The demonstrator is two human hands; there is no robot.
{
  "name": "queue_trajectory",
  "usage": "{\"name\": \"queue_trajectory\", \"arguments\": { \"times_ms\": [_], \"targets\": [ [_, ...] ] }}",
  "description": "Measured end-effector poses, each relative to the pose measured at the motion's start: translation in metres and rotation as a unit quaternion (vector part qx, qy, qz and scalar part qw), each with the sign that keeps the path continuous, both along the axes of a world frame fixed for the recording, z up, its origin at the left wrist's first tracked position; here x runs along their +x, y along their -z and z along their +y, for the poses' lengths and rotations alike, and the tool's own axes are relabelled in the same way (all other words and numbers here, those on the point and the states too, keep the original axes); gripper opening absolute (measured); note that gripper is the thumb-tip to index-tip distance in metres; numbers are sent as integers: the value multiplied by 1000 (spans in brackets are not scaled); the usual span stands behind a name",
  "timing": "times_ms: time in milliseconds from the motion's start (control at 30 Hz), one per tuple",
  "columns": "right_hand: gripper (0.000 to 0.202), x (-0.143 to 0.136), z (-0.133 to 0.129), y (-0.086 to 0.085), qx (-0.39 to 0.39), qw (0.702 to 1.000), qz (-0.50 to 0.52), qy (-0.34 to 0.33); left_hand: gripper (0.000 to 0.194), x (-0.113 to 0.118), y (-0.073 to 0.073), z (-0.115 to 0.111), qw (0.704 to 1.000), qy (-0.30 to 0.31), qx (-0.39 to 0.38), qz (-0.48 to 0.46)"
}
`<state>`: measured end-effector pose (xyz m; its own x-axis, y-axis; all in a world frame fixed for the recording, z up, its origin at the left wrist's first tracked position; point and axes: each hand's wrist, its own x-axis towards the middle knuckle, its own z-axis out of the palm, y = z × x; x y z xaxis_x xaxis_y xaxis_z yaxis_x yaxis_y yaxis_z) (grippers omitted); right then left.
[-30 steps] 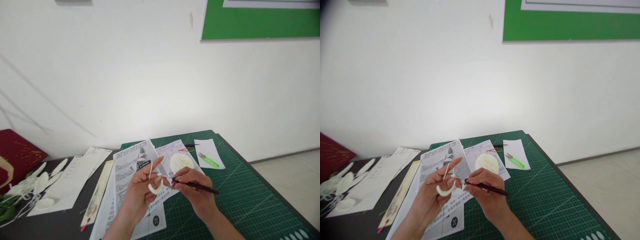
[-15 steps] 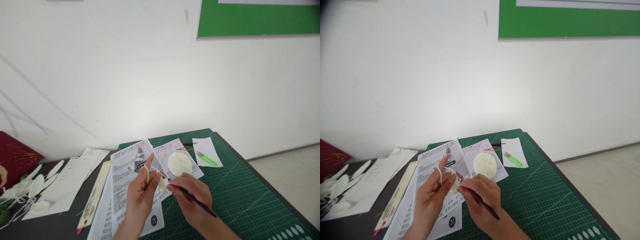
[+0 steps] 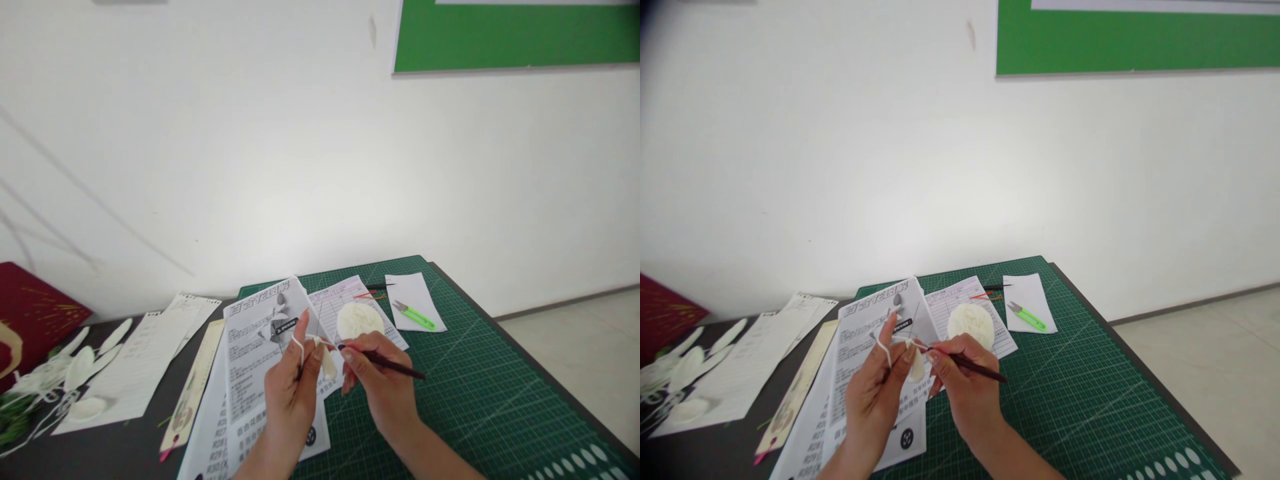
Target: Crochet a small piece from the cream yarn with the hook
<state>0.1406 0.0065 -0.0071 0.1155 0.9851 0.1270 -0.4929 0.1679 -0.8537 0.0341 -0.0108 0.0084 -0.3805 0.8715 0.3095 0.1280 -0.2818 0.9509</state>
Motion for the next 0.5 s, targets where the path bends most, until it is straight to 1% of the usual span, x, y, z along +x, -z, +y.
{"name": "queue_trajectory", "arguments": {
  "times_ms": [167,233,333,400,500],
  "targets": [
    [15,-1,1,4,-8,1000,19,-10,42,1,4,0,1000,-5,9,-11],
    [16,-2,1,4,-15,999,24,-16,41,1,6,-1,1000,-10,6,4],
    [16,-4,0,3,-16,999,19,-22,38,2,8,-2,1000,-1,-7,24],
    [15,-4,0,2,-10,1000,13,-19,41,2,9,-2,1000,16,-15,-3],
    [13,-3,0,3,6,999,19,-36,55,3,8,0,994,55,-24,-90]
  ]
}}
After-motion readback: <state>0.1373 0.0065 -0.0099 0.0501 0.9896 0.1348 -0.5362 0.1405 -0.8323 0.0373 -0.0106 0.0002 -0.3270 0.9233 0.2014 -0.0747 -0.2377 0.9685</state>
